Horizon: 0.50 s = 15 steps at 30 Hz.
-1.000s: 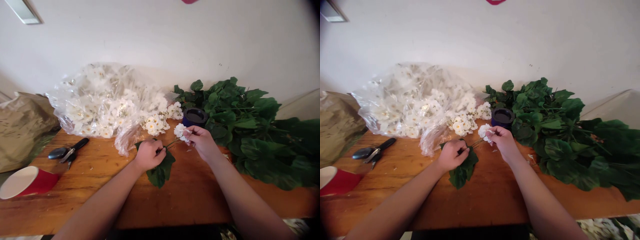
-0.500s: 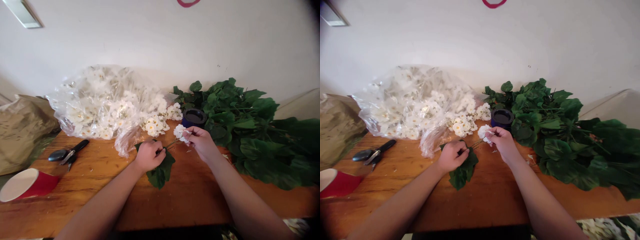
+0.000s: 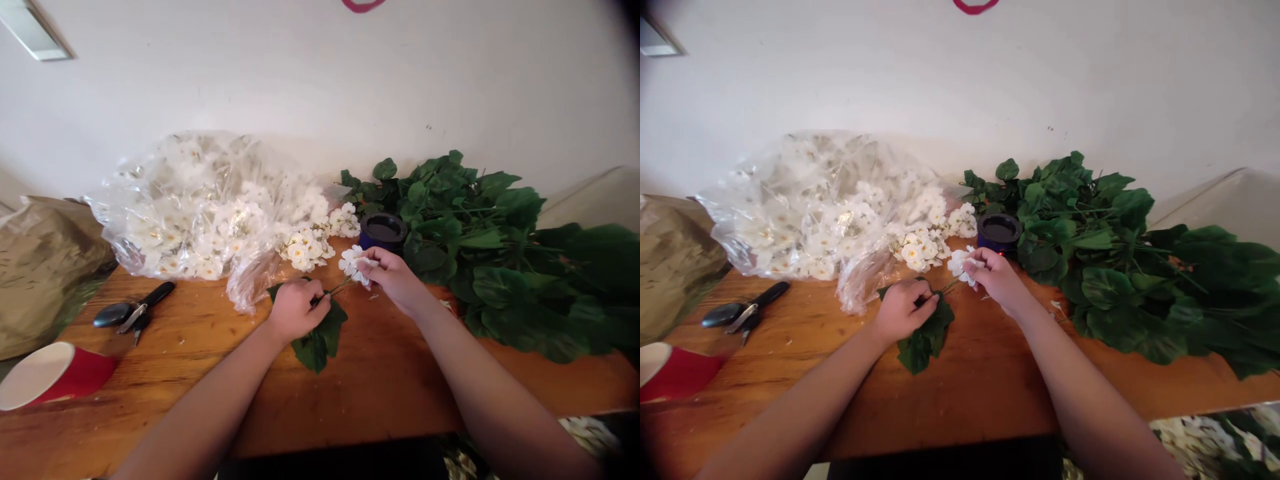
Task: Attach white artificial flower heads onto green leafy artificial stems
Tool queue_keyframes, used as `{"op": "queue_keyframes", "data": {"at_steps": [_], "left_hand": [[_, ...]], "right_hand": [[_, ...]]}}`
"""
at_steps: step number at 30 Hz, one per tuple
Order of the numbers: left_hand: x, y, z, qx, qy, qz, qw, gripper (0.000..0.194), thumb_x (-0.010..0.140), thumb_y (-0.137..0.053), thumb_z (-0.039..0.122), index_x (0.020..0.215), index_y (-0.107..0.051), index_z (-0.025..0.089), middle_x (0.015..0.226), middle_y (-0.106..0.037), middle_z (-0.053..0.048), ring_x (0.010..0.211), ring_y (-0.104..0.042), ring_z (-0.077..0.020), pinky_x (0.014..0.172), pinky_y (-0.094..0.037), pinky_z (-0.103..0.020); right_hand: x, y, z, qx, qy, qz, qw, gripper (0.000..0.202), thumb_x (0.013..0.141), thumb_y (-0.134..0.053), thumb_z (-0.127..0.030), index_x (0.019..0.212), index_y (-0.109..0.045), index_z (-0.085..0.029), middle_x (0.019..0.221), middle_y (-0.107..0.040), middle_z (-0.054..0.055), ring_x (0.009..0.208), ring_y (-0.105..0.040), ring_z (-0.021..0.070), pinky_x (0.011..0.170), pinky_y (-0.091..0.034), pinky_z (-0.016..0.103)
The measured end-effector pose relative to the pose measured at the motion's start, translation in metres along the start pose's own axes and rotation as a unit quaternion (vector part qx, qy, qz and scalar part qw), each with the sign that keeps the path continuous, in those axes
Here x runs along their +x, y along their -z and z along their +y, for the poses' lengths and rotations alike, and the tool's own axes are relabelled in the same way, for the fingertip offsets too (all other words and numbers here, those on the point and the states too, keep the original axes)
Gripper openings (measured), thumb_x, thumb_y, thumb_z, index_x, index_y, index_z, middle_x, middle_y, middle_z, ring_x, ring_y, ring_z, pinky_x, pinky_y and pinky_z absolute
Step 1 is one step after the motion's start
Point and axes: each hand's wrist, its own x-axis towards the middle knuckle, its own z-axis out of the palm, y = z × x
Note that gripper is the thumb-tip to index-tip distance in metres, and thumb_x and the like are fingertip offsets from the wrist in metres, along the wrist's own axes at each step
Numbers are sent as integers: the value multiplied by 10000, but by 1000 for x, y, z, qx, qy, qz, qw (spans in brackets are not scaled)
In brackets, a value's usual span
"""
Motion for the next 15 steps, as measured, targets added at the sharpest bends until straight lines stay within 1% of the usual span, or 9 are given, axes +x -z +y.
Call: {"op": "queue_keyframes", "data": {"at_steps": [3, 5, 7, 9, 11, 15], "left_hand": [[0, 0, 0, -1, 1, 3, 1000, 271, 880, -496, 328, 649, -496, 185, 591, -518, -4, 586, -498, -134, 606, -355, -261], [0, 1, -1, 1, -4, -1, 1000, 274, 895, -484, 329, 664, -503, 184, 603, -527, -6, 600, -509, -137, 616, -361, -261], [0, 1, -2, 10, -15, -12, 1000, 273, 910, -469, 328, 683, -512, 184, 618, -536, -9, 616, -519, -143, 620, -362, -261], [0, 0, -4, 22, -25, -24, 999, 281, 930, -447, 334, 704, -521, 185, 630, -543, -13, 634, -530, -150, 619, -359, -262], [0, -1, -5, 35, -30, -29, 999, 290, 945, -429, 345, 724, -528, 187, 642, -550, -16, 642, -535, -156, 611, -352, -264], [-1, -4, -8, 64, -31, -25, 997, 261, 943, -442, 337, 755, -546, 188, 661, -563, -23, 663, -551, -169, 608, -348, -269]], "right_hand": [[-1, 1, 0, -14, -10, -41, 999, 477, 671, -777, -430, 1005, -503, -228, 796, -588, -32, 564, -498, 89, 499, -412, 232], [-1, 2, 1, -38, -13, -46, 998, 601, 637, -809, -391, 1120, -486, -237, 869, -601, -13, 614, -528, 103, 518, -433, 235], [0, 1, 3, -60, -4, -40, 997, 675, 626, -819, -368, 1194, -480, -231, 909, -612, 6, 654, -552, 115, 543, -449, 240], [2, -1, 7, -71, 11, -32, 997, 691, 623, -820, -358, 1216, -494, -219, 903, -621, 11, 664, -563, 121, 562, -458, 243], [4, -4, 10, -77, 24, -23, 996, 664, 626, -813, -346, 1206, -523, -202, 884, -630, 12, 660, -569, 122, 573, -464, 244], [7, -10, 16, -88, 32, 7, 996, 595, 626, -800, -324, 1160, -588, -172, 870, -650, 26, 645, -576, 125, 563, -470, 243]]}}
